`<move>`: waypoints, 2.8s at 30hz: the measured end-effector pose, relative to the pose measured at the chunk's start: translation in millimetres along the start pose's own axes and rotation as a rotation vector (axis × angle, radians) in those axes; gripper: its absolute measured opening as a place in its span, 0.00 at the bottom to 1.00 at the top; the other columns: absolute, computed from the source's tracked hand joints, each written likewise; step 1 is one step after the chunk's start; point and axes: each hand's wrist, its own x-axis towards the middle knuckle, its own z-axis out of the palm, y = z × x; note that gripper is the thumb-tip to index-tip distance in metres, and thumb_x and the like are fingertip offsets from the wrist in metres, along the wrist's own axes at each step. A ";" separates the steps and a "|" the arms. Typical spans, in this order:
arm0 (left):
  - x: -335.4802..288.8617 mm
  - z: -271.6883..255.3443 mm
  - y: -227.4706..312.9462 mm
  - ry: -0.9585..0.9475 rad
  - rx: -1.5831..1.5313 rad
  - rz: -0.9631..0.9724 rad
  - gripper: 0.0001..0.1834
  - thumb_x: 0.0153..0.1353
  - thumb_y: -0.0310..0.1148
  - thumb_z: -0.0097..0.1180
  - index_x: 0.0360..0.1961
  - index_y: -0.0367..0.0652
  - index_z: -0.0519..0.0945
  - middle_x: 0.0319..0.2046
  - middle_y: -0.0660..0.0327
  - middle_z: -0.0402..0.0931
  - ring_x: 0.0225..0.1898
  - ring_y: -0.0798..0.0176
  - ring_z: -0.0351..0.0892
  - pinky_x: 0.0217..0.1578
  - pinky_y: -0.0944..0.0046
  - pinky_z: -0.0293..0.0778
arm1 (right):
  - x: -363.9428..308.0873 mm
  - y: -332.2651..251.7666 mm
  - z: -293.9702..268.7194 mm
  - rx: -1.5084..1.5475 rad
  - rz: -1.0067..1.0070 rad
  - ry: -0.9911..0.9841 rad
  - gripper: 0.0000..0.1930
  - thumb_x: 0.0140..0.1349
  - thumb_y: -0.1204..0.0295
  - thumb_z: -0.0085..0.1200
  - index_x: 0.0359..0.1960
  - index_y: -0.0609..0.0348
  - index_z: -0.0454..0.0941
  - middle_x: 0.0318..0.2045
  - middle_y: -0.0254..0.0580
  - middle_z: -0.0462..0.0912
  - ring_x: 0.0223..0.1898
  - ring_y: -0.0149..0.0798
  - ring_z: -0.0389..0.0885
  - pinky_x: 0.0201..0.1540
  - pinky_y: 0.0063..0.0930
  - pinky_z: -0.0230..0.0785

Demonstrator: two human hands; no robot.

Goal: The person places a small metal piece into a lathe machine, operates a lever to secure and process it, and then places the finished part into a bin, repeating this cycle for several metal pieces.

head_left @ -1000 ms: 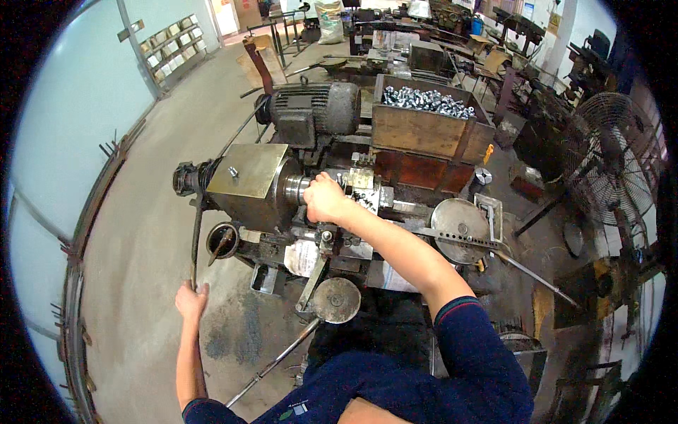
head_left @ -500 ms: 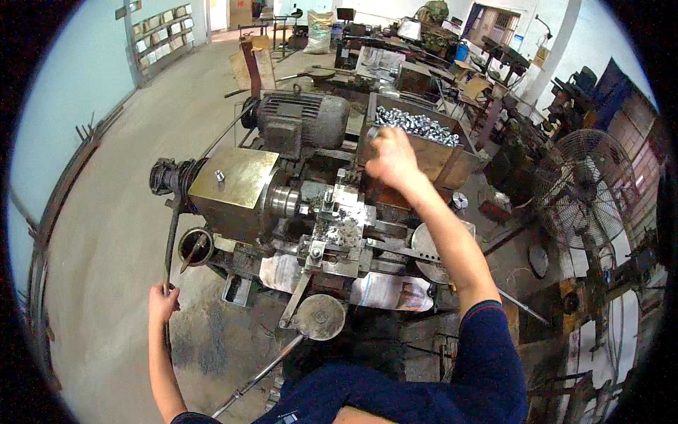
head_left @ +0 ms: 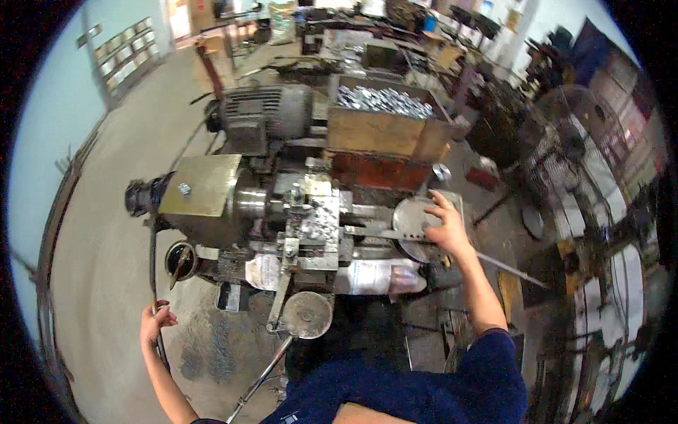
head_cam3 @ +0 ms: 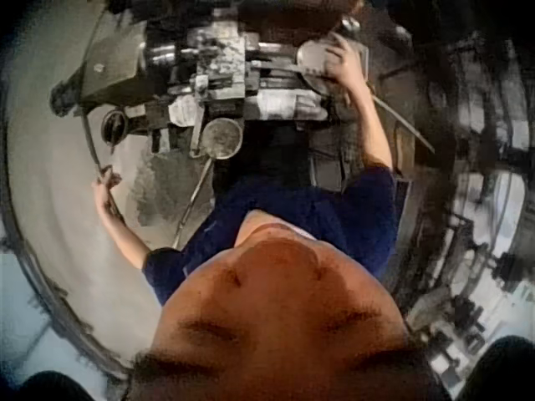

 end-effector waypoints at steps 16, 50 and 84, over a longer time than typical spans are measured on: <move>74.4 -30.5 -69.3 0.069 -0.179 -0.274 0.21 0.54 0.43 0.57 0.45 0.42 0.73 0.20 0.65 0.68 0.21 0.68 0.67 0.29 0.66 0.69 | -477.0 195.2 -66.3 -0.527 1.100 -0.137 0.11 0.40 0.66 0.51 0.23 0.58 0.79 0.27 0.52 0.79 0.31 0.50 0.79 0.37 0.36 0.71; -2.8 -10.5 -29.2 0.070 -0.053 -0.031 0.24 0.56 0.45 0.55 0.45 0.35 0.70 0.23 0.59 0.73 0.24 0.65 0.74 0.29 0.65 0.75 | -349.0 107.1 -106.7 -0.362 1.111 0.008 0.13 0.41 0.67 0.56 0.24 0.66 0.78 0.35 0.60 0.78 0.38 0.53 0.77 0.39 0.34 0.70; -65.0 14.1 -31.8 0.458 0.888 0.000 0.17 0.48 0.37 0.58 0.34 0.34 0.73 0.25 0.43 0.75 0.32 0.42 0.75 0.33 0.49 0.69 | 133.5 -230.2 208.1 0.050 -0.263 -0.379 0.14 0.34 0.68 0.53 0.22 0.69 0.77 0.33 0.63 0.75 0.45 0.56 0.73 0.45 0.39 0.68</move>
